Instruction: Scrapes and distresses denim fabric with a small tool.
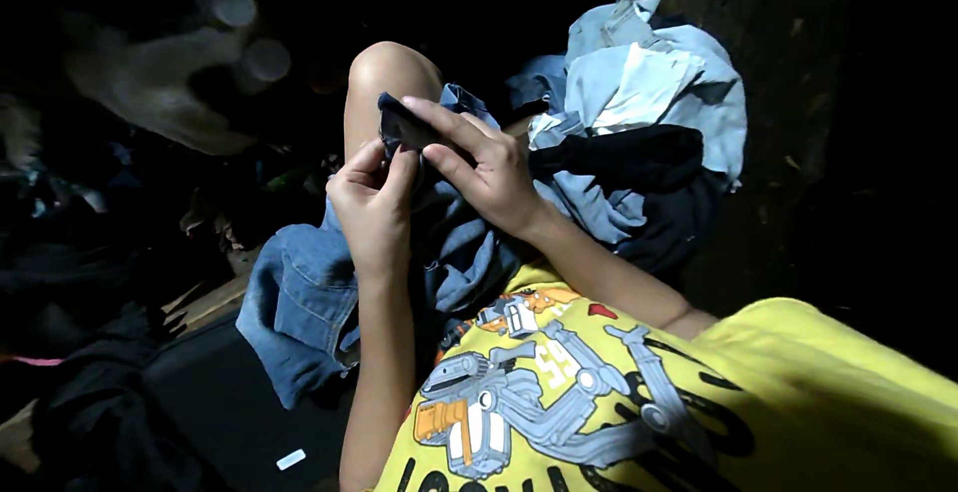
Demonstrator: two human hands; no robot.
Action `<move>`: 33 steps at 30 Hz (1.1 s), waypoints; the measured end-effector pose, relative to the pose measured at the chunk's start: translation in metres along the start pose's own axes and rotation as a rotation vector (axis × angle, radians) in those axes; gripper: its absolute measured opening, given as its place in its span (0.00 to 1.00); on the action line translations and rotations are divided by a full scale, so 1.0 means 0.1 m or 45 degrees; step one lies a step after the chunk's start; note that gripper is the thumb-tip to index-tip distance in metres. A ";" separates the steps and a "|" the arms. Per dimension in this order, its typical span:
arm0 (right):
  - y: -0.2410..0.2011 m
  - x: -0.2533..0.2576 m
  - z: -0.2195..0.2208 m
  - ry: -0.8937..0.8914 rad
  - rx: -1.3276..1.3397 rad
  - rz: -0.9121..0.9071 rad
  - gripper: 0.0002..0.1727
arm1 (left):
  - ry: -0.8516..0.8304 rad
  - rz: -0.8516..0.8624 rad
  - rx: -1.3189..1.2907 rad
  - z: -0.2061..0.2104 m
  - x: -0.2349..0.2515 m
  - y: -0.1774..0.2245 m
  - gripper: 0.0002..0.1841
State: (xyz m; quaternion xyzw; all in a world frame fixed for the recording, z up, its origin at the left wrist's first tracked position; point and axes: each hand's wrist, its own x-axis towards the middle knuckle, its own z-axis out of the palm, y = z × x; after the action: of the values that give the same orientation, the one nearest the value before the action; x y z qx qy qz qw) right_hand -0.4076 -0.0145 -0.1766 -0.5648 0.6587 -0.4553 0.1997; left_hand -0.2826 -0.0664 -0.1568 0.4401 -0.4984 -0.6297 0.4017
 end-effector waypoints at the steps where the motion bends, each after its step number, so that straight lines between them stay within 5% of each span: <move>1: -0.01 0.01 -0.03 -0.072 0.199 0.098 0.21 | 0.016 0.003 0.012 0.00 -0.01 -0.01 0.08; 6: -0.07 0.18 -0.33 -0.470 1.341 0.893 0.18 | -0.012 -0.017 -0.003 -0.05 0.03 0.00 0.08; 9: -0.02 0.24 -0.40 -0.603 1.456 0.924 0.15 | -0.086 0.010 0.057 -0.11 0.06 0.03 0.07; 13: -0.13 0.22 -0.38 -0.468 1.150 0.682 0.16 | -0.108 0.050 0.124 -0.08 0.09 0.06 0.01; 17: -0.08 0.10 -0.34 -0.349 0.309 0.167 0.23 | -0.066 0.003 0.097 -0.05 0.09 0.05 0.04; 20: 0.02 -0.05 -0.26 -0.220 -0.018 0.007 0.25 | -0.050 0.016 0.072 -0.05 0.08 0.06 0.08; 26: 0.05 -0.10 -0.18 -0.019 -0.306 -0.070 0.25 | -0.051 0.086 0.111 -0.03 0.05 0.00 0.06; 33: 0.01 -0.04 -0.04 0.001 -0.164 -0.071 0.23 | -0.048 0.115 0.119 -0.02 0.01 -0.05 0.06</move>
State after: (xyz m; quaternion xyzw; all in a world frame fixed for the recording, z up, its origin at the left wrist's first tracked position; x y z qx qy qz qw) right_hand -0.4099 -0.0098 -0.1760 -0.5943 0.6708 -0.4176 0.1499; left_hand -0.2809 -0.0668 -0.1620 0.4234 -0.5542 -0.5952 0.3992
